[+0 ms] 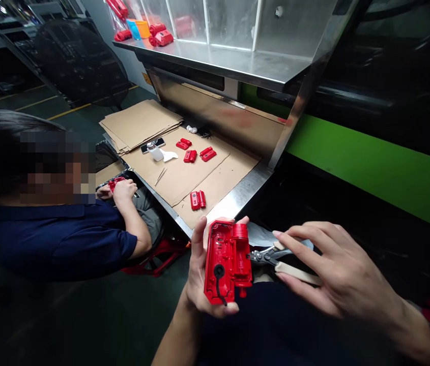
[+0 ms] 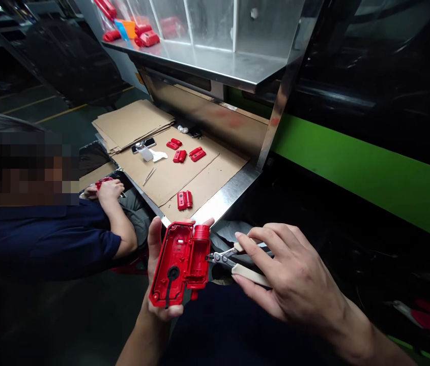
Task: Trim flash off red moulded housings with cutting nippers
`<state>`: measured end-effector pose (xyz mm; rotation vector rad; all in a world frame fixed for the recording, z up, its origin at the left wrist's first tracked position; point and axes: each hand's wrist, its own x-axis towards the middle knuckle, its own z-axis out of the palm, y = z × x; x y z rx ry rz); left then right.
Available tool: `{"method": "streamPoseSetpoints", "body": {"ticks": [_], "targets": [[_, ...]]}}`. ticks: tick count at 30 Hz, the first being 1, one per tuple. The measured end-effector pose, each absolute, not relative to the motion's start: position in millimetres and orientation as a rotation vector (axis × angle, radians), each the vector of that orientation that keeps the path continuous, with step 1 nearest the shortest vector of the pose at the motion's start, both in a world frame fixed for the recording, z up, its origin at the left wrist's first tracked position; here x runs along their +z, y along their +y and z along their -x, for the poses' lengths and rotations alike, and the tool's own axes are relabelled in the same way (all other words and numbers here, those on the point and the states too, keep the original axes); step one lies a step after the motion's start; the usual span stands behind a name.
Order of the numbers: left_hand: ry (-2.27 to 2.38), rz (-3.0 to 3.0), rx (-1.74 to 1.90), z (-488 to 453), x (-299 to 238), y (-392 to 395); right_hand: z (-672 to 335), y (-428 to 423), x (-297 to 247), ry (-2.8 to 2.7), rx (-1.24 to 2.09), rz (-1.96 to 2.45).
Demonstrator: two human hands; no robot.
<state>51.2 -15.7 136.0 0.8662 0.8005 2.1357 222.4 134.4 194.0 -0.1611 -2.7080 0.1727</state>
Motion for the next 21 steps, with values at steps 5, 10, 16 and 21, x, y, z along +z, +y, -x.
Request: {"method": "streamPoseSetpoints", "body": {"ticks": [5,10,16,21], "targets": [[0.838,-0.928,2.16,-51,131,-18,-224,131,195,-2.723,0.083,0.122],[0.862,-0.91,2.161,-53,134,-19,-224,127,201,-2.718,-0.029,0.129],[0.861,-0.871,2.157,-56,140,-19,-225,125,205,-2.715,-0.108,0.111],[0.855,-0.883,2.179,-53,137,-16,-224,128,206,-2.744,-0.105,0.083]]}}
